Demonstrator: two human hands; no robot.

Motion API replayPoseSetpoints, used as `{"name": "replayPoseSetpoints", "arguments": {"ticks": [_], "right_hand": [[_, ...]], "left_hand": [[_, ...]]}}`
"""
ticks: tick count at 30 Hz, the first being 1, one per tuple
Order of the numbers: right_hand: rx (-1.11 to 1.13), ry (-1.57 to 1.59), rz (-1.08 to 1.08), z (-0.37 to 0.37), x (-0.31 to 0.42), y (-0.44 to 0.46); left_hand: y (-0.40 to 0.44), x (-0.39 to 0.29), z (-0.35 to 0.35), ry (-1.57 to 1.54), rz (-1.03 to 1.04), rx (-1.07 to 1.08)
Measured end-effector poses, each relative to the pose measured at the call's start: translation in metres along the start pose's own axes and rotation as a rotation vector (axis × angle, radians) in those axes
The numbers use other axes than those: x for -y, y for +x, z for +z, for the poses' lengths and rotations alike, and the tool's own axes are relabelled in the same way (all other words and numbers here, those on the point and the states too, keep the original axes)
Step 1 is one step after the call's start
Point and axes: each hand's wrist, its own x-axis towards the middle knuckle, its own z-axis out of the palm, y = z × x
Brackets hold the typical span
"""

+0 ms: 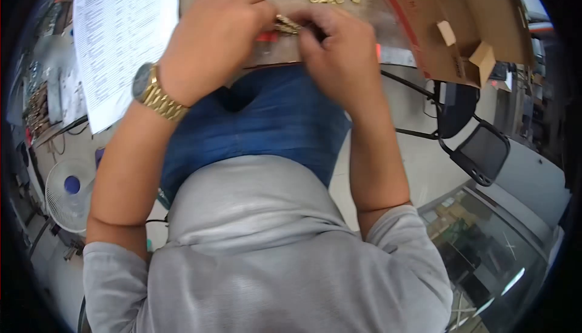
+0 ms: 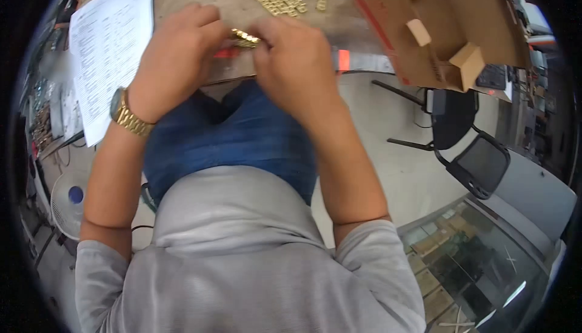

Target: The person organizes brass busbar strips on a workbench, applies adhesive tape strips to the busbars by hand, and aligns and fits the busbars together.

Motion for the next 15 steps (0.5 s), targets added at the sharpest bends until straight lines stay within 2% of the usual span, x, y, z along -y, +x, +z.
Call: {"name": "replayPoseSetpoints", "arguments": {"ticks": [8,9,15], "right_hand": [[0.008,0.047,0.085,0.007,0.0,-0.001],[-0.014,-0.024,0.049,0.01,0.001,0.001],[-0.094,-0.191,-0.002,0.025,-0.001,-0.005]], "left_hand": [[0.002,0.012,0.006,-0.117,-0.079,-0.022],[0.001,0.012,0.006,-0.118,-0.092,-0.01],[-0.015,0.023,-0.011,-0.117,-0.164,-0.187]]}}
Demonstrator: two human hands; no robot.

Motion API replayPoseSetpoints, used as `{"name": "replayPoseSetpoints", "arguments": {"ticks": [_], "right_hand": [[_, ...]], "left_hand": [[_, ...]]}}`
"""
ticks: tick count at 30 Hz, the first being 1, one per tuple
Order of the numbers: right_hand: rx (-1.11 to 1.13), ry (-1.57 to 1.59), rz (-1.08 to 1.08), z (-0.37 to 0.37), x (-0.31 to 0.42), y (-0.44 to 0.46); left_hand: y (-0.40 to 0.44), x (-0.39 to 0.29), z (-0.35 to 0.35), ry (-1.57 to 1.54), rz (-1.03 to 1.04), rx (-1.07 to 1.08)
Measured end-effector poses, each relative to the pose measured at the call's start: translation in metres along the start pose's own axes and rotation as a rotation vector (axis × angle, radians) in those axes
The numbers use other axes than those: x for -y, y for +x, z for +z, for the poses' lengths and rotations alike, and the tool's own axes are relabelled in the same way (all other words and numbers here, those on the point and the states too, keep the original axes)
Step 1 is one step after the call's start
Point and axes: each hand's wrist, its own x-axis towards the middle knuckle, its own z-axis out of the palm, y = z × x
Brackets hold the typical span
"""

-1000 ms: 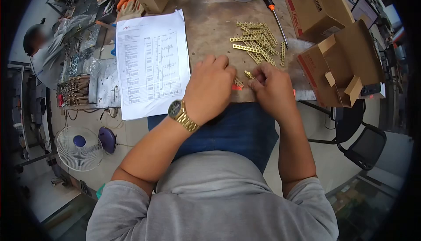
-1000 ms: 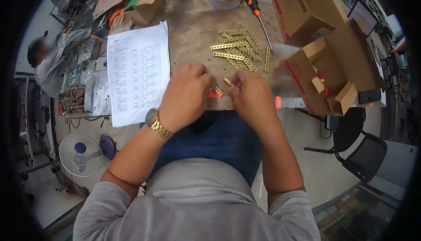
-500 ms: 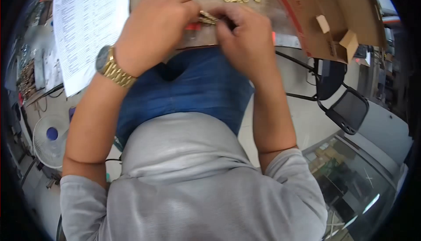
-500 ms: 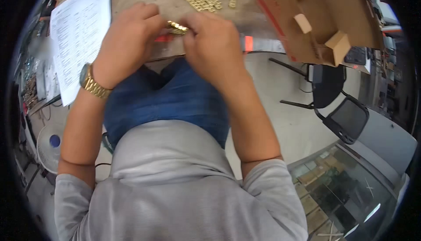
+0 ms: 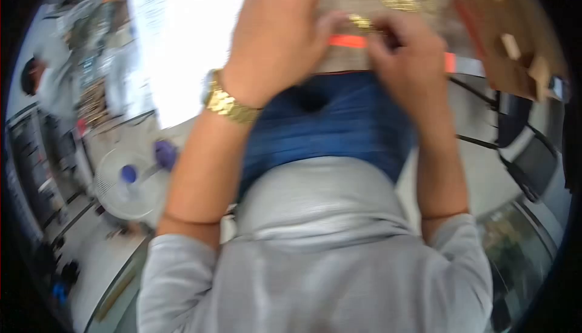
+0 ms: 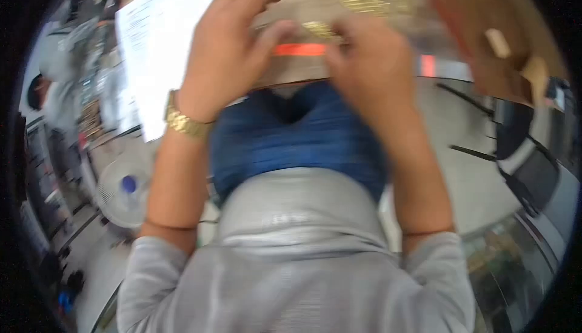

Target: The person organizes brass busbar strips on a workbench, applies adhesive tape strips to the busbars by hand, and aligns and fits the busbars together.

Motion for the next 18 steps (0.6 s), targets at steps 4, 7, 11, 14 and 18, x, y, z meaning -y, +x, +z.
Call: {"name": "replayPoseSetpoints", "arguments": {"ticks": [4,7,11,14,18], "right_hand": [[0.027,0.055,0.092,0.01,0.005,-0.003],[0.149,0.106,0.204,0.019,0.008,0.0],[0.199,0.079,0.202,0.023,0.023,0.006],[0.254,0.175,0.228,0.019,0.036,0.008],[0.339,0.224,0.193,0.0,0.037,0.022]], "left_hand": [[-0.013,0.0,-0.027,0.024,-0.177,0.223],[-0.02,0.0,-0.026,0.034,-0.218,0.255],[-0.02,-0.001,-0.022,-0.022,-0.263,0.261],[-0.017,0.004,-0.021,-0.01,-0.243,0.271],[-0.018,0.003,-0.022,-0.048,-0.244,0.25]]}}
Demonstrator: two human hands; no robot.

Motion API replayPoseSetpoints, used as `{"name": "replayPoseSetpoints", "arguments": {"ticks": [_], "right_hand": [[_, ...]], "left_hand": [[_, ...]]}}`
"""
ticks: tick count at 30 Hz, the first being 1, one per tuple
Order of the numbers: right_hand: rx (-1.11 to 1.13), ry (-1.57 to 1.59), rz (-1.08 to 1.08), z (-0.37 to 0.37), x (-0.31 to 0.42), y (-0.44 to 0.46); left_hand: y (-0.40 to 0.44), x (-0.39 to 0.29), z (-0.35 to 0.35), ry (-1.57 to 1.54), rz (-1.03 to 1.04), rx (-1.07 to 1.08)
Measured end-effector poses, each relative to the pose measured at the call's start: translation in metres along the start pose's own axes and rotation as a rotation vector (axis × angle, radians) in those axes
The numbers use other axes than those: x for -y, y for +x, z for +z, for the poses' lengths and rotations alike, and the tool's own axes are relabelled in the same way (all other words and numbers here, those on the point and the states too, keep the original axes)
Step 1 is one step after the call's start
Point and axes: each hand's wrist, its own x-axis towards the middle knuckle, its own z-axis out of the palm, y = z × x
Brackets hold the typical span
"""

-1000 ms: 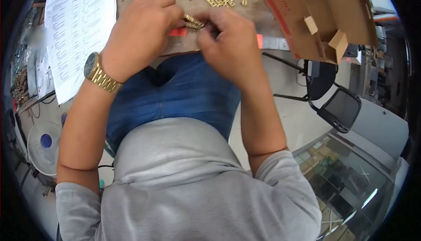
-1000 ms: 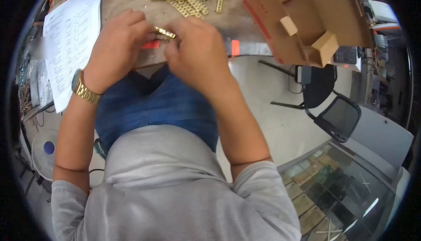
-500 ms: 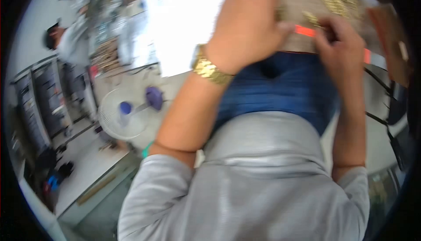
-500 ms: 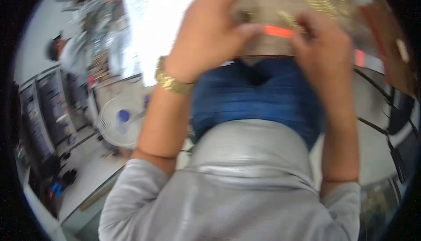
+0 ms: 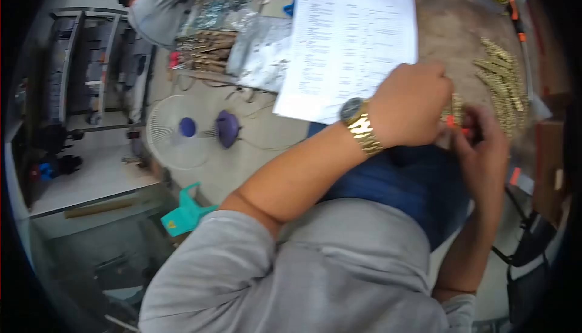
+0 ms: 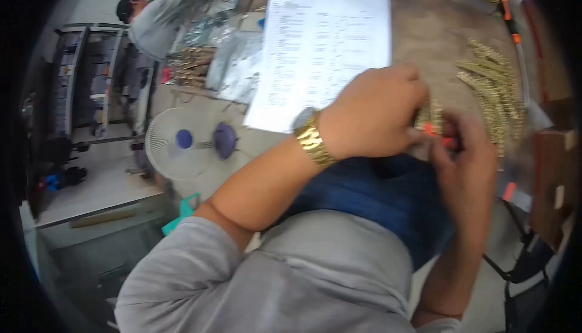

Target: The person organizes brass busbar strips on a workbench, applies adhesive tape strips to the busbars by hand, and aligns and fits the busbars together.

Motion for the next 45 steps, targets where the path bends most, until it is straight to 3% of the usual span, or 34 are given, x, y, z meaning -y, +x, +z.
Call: {"name": "replayPoseSetpoints", "arguments": {"ticks": [7,17,22,26,29,32,36,40,45], "right_hand": [[0.071,-0.022,-0.1,-0.008,-0.003,0.006],[0.37,-0.06,-0.156,-0.038,-0.007,0.047],[0.365,-0.084,-0.191,-0.034,-0.007,0.049],[0.303,-0.123,-0.233,-0.035,-0.008,0.043],[0.226,0.075,-0.059,-0.056,-0.007,0.027],[-0.132,0.269,0.061,-0.074,-0.034,0.007],[-0.377,0.517,0.146,-0.082,-0.055,-0.011],[-0.301,0.083,0.194,-0.083,-0.061,-0.023],[-0.298,-0.185,0.091,-0.065,-0.062,-0.023]], "left_hand": [[0.0,-0.004,-0.001,-0.053,-0.006,0.002],[0.004,-0.003,-0.002,-0.053,-0.036,0.037],[0.01,0.001,0.002,-0.044,-0.022,0.043],[0.013,0.0,-0.001,-0.035,-0.031,0.096],[0.01,-0.007,-0.007,-0.044,-0.025,0.066],[0.009,-0.008,-0.006,-0.05,0.007,0.078],[0.013,-0.01,-0.002,-0.013,0.059,0.064],[0.02,-0.008,0.0,-0.061,0.096,0.076],[0.022,-0.009,-0.002,-0.058,0.072,0.111]]}}
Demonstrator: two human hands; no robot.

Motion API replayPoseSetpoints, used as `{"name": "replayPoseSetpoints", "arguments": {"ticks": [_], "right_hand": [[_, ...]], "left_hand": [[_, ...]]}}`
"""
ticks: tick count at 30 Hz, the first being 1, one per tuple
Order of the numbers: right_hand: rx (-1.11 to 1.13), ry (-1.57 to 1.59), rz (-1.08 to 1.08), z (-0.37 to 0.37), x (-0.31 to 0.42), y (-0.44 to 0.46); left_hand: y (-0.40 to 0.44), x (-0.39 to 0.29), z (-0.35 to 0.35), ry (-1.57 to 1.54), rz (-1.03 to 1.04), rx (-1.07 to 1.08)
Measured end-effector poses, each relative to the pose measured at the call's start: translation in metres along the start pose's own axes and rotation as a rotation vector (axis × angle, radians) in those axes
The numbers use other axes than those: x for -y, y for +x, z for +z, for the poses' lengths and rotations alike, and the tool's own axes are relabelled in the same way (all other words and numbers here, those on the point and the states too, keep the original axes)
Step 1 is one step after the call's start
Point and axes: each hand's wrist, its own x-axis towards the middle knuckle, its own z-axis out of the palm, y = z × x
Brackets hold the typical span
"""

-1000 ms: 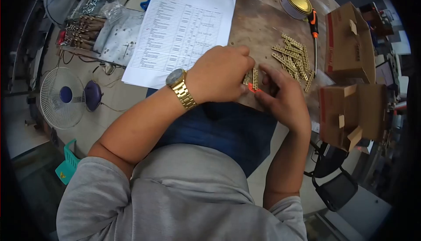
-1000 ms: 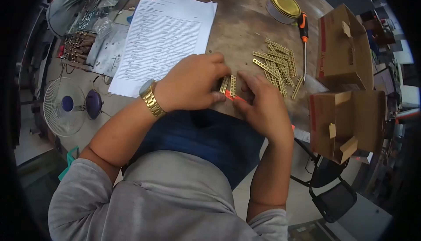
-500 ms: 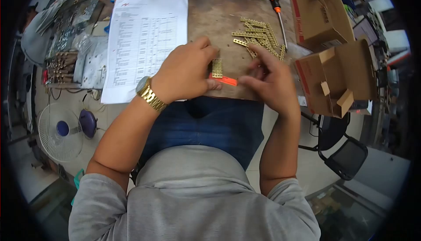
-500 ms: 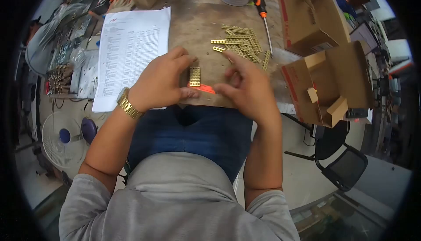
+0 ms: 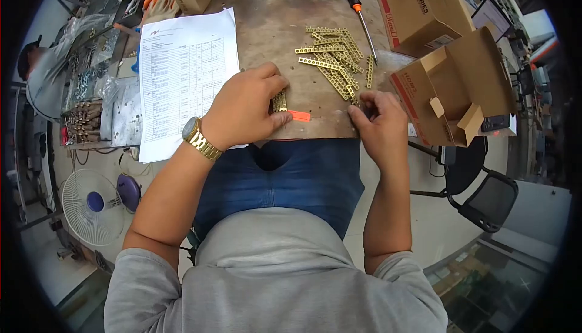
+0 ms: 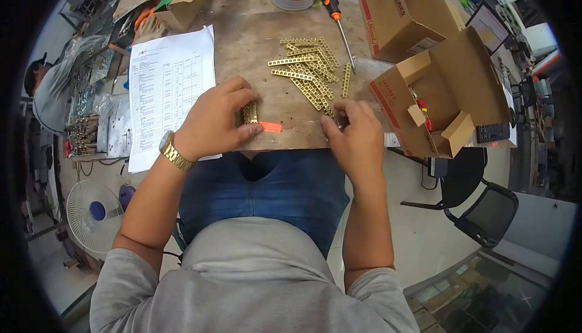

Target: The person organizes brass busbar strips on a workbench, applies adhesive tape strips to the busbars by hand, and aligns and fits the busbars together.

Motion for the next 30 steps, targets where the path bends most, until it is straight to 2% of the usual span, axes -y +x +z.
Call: {"name": "replayPoseSetpoints", "arguments": {"ticks": [3,5,9,11,14,16,21,26,30], "right_hand": [[-0.008,-0.046,-0.014,0.006,0.001,-0.001],[-0.006,-0.027,0.019,0.004,0.005,-0.001],[-0.026,0.068,-0.103,0.019,0.019,-0.013],[0.002,0.07,-0.152,0.036,0.033,-0.02],[-0.018,-0.05,-0.215,0.048,0.047,-0.022],[0.032,-0.041,-0.157,0.04,0.048,-0.018],[-0.031,0.046,-0.037,0.015,0.036,0.0],[-0.035,-0.098,-0.08,0.02,0.027,0.029],[-0.085,-0.238,-0.129,0.046,0.033,0.049]], "left_hand": [[-0.001,0.003,-0.002,0.023,-0.019,0.03],[-0.003,0.004,-0.005,0.01,0.002,-0.011],[-0.01,-0.007,0.003,-0.042,0.071,-0.161],[-0.011,-0.011,0.006,-0.019,0.105,-0.171],[-0.015,-0.015,0.005,-0.043,0.104,-0.189],[-0.022,-0.012,0.001,-0.039,0.113,-0.255],[-0.051,0.011,-0.026,0.215,-0.053,-0.404],[-0.083,0.051,-0.028,0.314,-0.236,-0.334],[-0.076,0.042,-0.024,0.282,-0.191,-0.303]]}}
